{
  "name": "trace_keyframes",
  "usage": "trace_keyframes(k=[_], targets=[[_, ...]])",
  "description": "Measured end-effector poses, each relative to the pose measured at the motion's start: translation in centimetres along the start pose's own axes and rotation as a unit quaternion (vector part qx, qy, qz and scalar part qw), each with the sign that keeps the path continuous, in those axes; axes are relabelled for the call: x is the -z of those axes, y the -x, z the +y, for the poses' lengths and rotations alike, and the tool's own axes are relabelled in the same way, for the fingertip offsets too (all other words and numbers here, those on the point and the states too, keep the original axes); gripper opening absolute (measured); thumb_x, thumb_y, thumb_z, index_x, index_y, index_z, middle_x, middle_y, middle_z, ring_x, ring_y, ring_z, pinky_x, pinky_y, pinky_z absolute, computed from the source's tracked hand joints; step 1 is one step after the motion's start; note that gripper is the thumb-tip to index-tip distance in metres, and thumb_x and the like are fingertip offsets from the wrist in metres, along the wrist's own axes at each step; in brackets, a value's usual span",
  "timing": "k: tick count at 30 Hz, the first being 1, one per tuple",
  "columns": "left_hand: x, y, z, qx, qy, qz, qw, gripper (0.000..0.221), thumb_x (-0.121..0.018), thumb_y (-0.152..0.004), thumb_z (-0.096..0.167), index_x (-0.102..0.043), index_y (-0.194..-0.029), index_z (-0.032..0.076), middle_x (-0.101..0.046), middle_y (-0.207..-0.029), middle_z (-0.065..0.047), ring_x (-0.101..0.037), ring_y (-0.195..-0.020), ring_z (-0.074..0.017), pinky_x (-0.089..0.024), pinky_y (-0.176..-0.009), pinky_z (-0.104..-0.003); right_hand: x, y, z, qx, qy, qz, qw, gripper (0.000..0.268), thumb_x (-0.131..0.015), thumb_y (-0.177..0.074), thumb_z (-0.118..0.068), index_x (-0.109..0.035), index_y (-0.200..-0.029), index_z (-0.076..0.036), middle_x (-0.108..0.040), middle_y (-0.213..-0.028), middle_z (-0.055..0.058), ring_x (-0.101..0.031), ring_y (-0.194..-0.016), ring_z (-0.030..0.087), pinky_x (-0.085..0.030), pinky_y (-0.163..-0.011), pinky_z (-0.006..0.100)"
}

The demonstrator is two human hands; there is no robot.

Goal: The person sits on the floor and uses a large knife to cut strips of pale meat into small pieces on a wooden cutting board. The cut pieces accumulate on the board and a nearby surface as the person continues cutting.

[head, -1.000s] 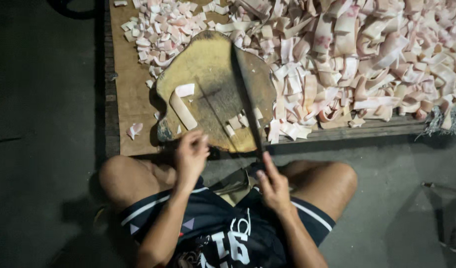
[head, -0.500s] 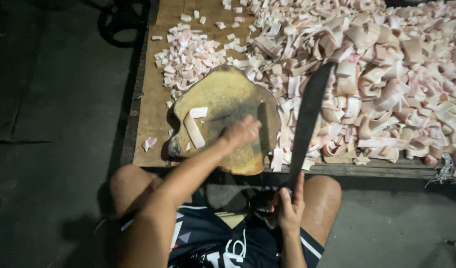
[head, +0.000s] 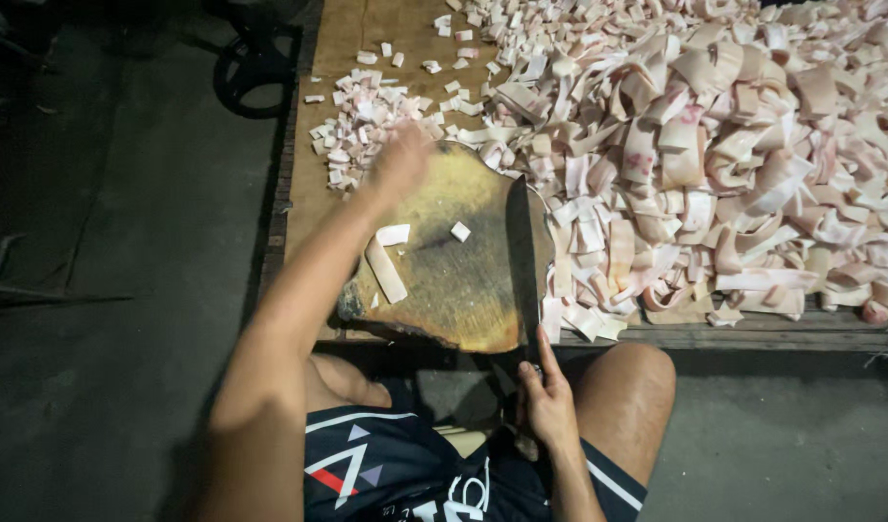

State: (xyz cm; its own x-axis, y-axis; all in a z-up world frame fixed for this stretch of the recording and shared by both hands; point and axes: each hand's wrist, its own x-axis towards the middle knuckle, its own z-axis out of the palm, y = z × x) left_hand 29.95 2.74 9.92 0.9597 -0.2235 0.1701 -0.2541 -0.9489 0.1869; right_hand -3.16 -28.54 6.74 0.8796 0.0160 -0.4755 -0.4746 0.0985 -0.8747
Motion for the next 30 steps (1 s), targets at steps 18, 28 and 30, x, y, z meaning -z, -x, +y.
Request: trace_keyframes(k=[18,28,30], targets=[[-2.5,0.1,-7.9,0.045,-0.031,0.108,0.993,0.041,-0.060,-0.088,0.001,-0.062,-0.129,0.000,-0.070,-0.097,-0.025,-0.070,-0.085,-0.0420,-0.056,-0.072,-0.053,-0.3,-0.2,1.2,-0.023,0.077,0.028,0.996,0.083,-0.062,-0.097,-0.011,-0.028,-0.169,-0.032,-0.063,-0.086,0.020,-0.044,-0.053,0.017,-0.041,-0.048,0.033],[-0.5,14.9,0.4,0.153,0.133,-0.105,0.974,0.034,-0.078,-0.091,0.028,-0.068,-0.114,0.005,-0.076,-0.100,-0.019,-0.074,-0.092,-0.0336,-0.057,-0.080,-0.046,-0.2,-0.9,2.1,0.240,0.146,0.000,0.960,0.091,-0.076,-0.098,-0.014,-0.021,-0.170,-0.011,-0.066,-0.137,0.018,-0.062,-0.110,0.014,-0.050,-0.090,0.028],[0.6,15.5,2.5,0.248,0.362,-0.129,0.889,0.031,-0.077,-0.091,0.020,-0.064,-0.114,0.005,-0.074,-0.103,-0.014,-0.071,-0.081,-0.0302,-0.054,-0.068,-0.042,0.0,-0.6,1.9,0.087,0.163,0.037,0.982,0.093,-0.076,-0.091,-0.017,-0.022,-0.167,-0.017,-0.069,-0.112,0.013,-0.055,-0.077,0.013,-0.048,-0.067,0.028]])
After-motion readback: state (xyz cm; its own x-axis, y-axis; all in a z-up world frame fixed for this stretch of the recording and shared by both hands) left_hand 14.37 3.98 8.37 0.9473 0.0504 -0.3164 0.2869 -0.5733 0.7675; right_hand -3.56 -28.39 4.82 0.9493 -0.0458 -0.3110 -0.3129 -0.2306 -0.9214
